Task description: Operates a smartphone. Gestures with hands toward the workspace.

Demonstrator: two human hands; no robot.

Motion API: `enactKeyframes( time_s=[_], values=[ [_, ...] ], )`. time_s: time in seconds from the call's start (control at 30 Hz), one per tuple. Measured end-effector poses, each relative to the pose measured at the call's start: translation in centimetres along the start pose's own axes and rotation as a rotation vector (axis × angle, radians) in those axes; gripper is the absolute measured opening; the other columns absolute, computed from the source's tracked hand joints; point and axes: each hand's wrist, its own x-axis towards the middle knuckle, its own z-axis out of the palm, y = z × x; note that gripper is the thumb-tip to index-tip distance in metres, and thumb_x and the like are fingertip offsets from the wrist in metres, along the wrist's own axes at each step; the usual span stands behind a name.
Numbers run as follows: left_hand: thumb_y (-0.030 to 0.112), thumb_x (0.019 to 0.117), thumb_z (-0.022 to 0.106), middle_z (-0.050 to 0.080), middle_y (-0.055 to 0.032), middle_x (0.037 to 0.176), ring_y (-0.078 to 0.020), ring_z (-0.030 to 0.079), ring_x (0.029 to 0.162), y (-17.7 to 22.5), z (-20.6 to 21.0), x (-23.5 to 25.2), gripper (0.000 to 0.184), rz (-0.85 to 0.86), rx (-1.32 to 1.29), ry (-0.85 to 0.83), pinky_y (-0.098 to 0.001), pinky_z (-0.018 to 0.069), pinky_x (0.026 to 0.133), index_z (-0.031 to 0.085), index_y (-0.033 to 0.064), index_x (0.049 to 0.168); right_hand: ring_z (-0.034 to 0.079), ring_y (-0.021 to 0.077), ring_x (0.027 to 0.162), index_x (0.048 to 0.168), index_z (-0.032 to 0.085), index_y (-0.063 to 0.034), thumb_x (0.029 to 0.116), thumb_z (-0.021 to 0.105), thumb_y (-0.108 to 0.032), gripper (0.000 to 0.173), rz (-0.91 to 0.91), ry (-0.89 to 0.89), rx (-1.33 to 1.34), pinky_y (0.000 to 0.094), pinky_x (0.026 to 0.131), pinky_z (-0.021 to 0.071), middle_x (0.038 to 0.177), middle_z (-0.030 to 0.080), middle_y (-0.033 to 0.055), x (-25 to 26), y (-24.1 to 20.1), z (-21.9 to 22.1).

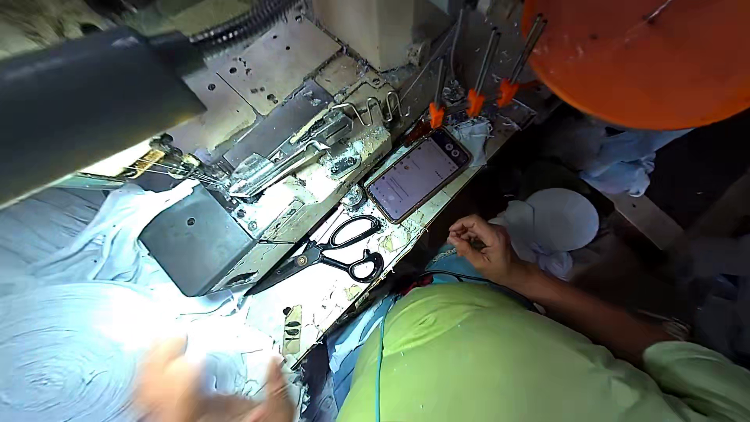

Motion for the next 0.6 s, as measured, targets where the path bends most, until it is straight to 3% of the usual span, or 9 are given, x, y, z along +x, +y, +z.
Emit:
enactKeyframes(
  time_s=[0.03,0.07,0.17,0.2,0.3,0.37,0.47,0.6],
  values=[
    [0.037,0.0999,0.063,0.051,0.0036,0.149,-0.0108,0.041,0.143,1.2,2.4,1.4,0.047,0.071,-0.108,-0.137,-0.0366,0.0332,0.119,0.051,0.0197,0.143,0.067,0.0010,0.072,0.110,0.063,0.0082,0.1032,0.057,-0.016,0.026,0.099,-0.008,0.122,0.0169,0.067,0.0569,0.089,0.072,0.0066,0.0,-0.6,0.2],
    [0.038,0.0989,0.065,0.055,-0.0004,0.145,-0.0138,0.045,0.141,2.1,4.9,2.7,0.047,0.125,-0.202,-0.248,-0.0377,0.0356,0.118,0.053,0.0183,0.140,0.066,-0.0011,0.070,0.111,0.062,0.0071,0.1028,0.057,-0.013,0.023,0.184,-0.004,0.232,0.0159,0.066,0.0567,0.089,0.071,0.0021,0.2,-1.3,0.3],
    [0.034,0.0966,0.067,0.060,-0.0239,0.135,-0.0332,0.055,0.132,3.5,11.2,5.6,0.055,0.220,-0.254,-0.442,-0.0487,0.0429,0.111,0.055,-0.0041,0.135,0.066,0.0008,0.067,0.115,0.059,0.0038,0.1034,0.053,-0.008,0.018,0.367,0.018,0.431,0.0181,0.063,0.0575,0.088,0.070,-0.0029,0.9,-3.0,0.2],
    [0.035,0.0956,0.067,0.060,-0.0271,0.134,-0.0385,0.056,0.129,3.7,12.8,6.5,0.059,0.255,-0.183,-0.479,-0.0531,0.0446,0.108,0.055,-0.0073,0.135,0.068,0.0027,0.069,0.116,0.058,0.0039,0.1035,0.052,-0.008,0.019,0.401,0.034,0.461,0.0197,0.063,0.0584,0.090,0.071,-0.0018,1.2,-3.4,0.0],
    [0.053,0.0880,0.069,0.057,-0.0293,0.136,-0.0465,0.054,0.128,4.5,15.8,8.7,0.083,0.292,0.119,-0.556,-0.0588,0.0466,0.098,0.050,-0.0075,0.141,0.073,0.0112,0.084,0.127,0.055,0.0058,0.1036,0.049,-0.006,0.026,0.449,0.105,0.547,0.0263,0.072,0.0622,0.105,0.073,0.0056,2.0,-4.1,-0.2],
    [0.062,0.0823,0.069,0.060,-0.0309,0.130,-0.0494,0.057,0.121,5.1,17.0,9.6,0.097,0.288,0.281,-0.612,-0.0604,0.0471,0.091,0.047,-0.0093,0.143,0.074,0.0176,0.099,0.136,0.050,0.0076,0.1040,0.047,-0.005,0.034,0.481,0.131,0.620,0.0321,0.083,0.0631,0.118,0.071,0.0110,2.5,-4.3,-0.4],
    [0.055,0.0771,0.078,0.065,-0.0287,0.117,-0.0466,0.061,0.111,5.8,18.3,10.4,0.100,0.256,0.395,-0.699,-0.0582,0.0462,0.088,0.045,-0.0094,0.145,0.070,0.0220,0.114,0.144,0.042,0.0096,0.1035,0.047,-0.002,0.042,0.517,0.133,0.711,0.0364,0.097,0.0598,0.130,0.066,0.0167,3.0,-4.4,-0.6],
    [0.048,0.0729,0.080,0.066,-0.0263,0.109,-0.0454,0.062,0.105,6.0,18.7,10.5,0.094,0.206,0.344,-0.671,-0.0577,0.0460,0.086,0.048,-0.0082,0.141,0.066,0.0220,0.122,0.148,0.037,0.0090,0.1032,0.049,-0.005,0.048,0.550,0.093,0.754,0.0358,0.105,0.0547,0.138,0.061,0.0192,3.9,-4.9,-1.1]
  ],
)
